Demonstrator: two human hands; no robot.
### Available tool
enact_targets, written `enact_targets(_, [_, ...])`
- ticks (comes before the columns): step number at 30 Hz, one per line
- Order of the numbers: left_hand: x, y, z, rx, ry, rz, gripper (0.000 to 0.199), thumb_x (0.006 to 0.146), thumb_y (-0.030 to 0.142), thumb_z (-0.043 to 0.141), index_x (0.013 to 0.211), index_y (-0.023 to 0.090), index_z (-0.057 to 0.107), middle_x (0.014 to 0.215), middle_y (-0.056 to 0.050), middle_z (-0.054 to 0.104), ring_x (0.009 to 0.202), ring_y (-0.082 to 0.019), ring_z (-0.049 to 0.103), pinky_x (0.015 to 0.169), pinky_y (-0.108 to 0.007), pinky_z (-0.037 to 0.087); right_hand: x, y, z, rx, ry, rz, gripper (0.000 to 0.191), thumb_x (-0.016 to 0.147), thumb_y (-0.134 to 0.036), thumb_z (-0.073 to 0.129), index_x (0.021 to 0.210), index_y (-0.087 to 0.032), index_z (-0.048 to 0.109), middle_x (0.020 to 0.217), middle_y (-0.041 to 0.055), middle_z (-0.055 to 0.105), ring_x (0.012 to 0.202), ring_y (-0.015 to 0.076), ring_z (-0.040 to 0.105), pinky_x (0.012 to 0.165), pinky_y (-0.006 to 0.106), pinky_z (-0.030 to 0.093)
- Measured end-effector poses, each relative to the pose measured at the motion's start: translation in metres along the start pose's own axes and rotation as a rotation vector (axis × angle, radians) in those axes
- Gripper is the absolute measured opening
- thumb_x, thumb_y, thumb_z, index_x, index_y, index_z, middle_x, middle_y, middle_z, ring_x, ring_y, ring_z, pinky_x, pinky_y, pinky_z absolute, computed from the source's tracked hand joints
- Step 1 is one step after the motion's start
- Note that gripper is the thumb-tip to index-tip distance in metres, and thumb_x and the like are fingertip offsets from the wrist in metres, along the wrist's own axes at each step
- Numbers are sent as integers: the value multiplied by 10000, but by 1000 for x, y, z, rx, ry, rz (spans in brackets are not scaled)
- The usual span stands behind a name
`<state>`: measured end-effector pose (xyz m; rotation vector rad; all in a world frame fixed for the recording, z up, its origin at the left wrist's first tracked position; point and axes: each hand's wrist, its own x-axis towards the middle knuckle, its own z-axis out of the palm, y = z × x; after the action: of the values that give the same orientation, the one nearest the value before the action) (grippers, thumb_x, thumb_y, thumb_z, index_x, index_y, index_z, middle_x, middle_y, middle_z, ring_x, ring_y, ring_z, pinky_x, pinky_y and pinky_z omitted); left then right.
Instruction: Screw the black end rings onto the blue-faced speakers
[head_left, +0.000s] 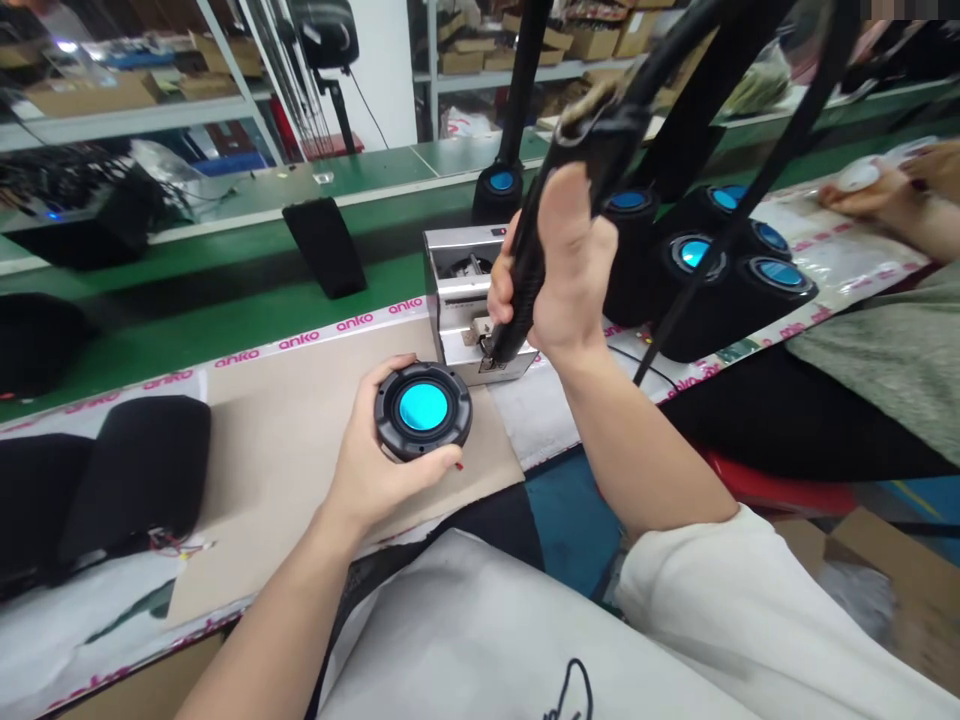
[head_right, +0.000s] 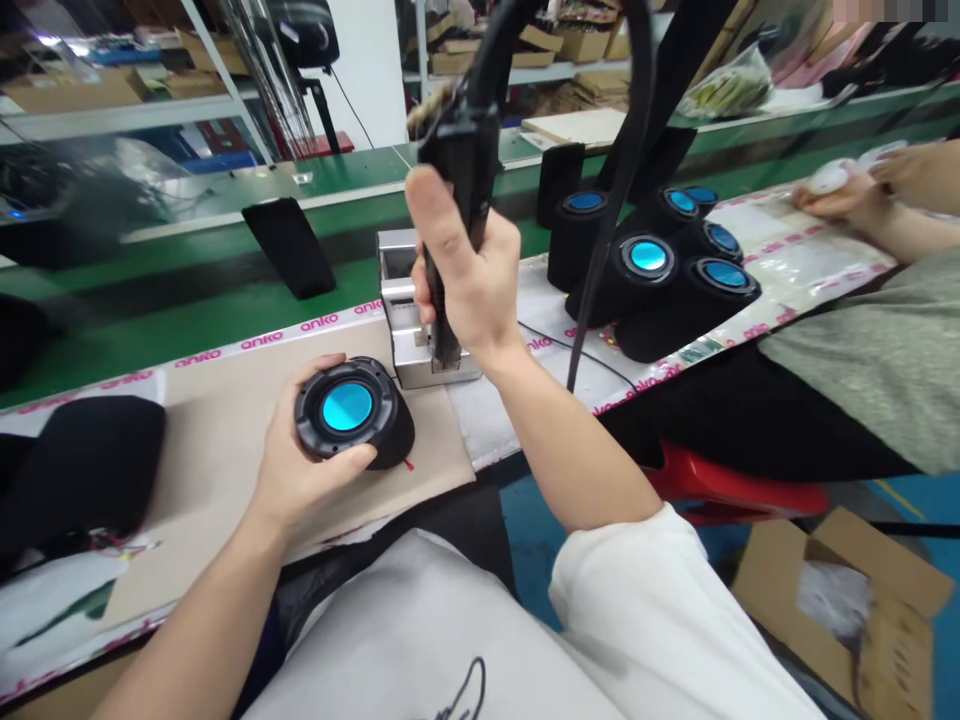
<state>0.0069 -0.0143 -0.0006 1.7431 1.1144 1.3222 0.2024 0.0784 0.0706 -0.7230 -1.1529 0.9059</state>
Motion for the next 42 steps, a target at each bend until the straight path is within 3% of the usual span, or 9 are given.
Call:
enact_targets(9, [0,-1,-1,24,4,12,853,725,593,923,1404,234,551,1357,-129,691,1223,-323,728,1014,-428,621,-8,-24,9,31,99,-103,659,833,-889,714,750,-245,602,535,-29,474,422,148,467,401,342,284])
enact_targets(14, [0,-1,-2,18,6,22,851,717,576,935,1397,228,558,1353,-131,700,1215,-320,737,1025,-429,620,1,-12,11,-8,86,-83,714,820,-947,661,729,-245,569,520,-23,450,411,140,424,406,349,257])
enact_targets(20, [1,0,-2,9,4,26,831,734,555,930,1397,222,557,1345,-131,713,1209,-309,746,1013,-410,629,-2,-5,-3,48,22,27,772,791,-988,635,669,-232,537,483,-18,483,361,129,431,336,317,291])
enact_targets(26, [0,-1,-2,4,9,49,832,740,570,934,1396,213,568,1322,-121,725,1176,-291,760,970,-378,639,-1,-19,-2,94,123,-142,583,872,-805,731,756,-246,611,525,-32,510,399,151,460,381,337,290])
enact_targets(31, [-1,-2,-2,7,4,64,825,756,562,928,1407,209,563,1323,-115,722,1172,-285,759,982,-374,632,19,-2,1,23,74,-76,777,798,-1022,545,726,-248,529,499,-59,463,397,122,435,367,310,249])
enact_targets(36, [0,-3,-2,-8,1,83,816,757,515,939,1415,211,565,1314,-106,730,1166,-273,762,984,-359,628,23,7,-3,21,55,-76,795,776,-1045,526,690,-255,500,498,-48,455,415,120,403,391,303,236])
enact_targets(40, [1,-4,-2,-26,10,83,808,743,480,948,1407,213,572,1321,-106,729,1182,-276,758,998,-361,624,13,-4,-3,-18,17,10,810,741,-1058,541,675,-252,502,453,-51,452,338,127,400,338,292,262])
enact_targets(42, [0,-3,-1,-31,9,63,811,732,464,951,1405,215,573,1330,-108,727,1194,-283,753,1006,-370,621,7,-22,1,30,22,-1,737,859,-960,538,716,-238,544,461,-54,458,323,126,388,310,284,277])
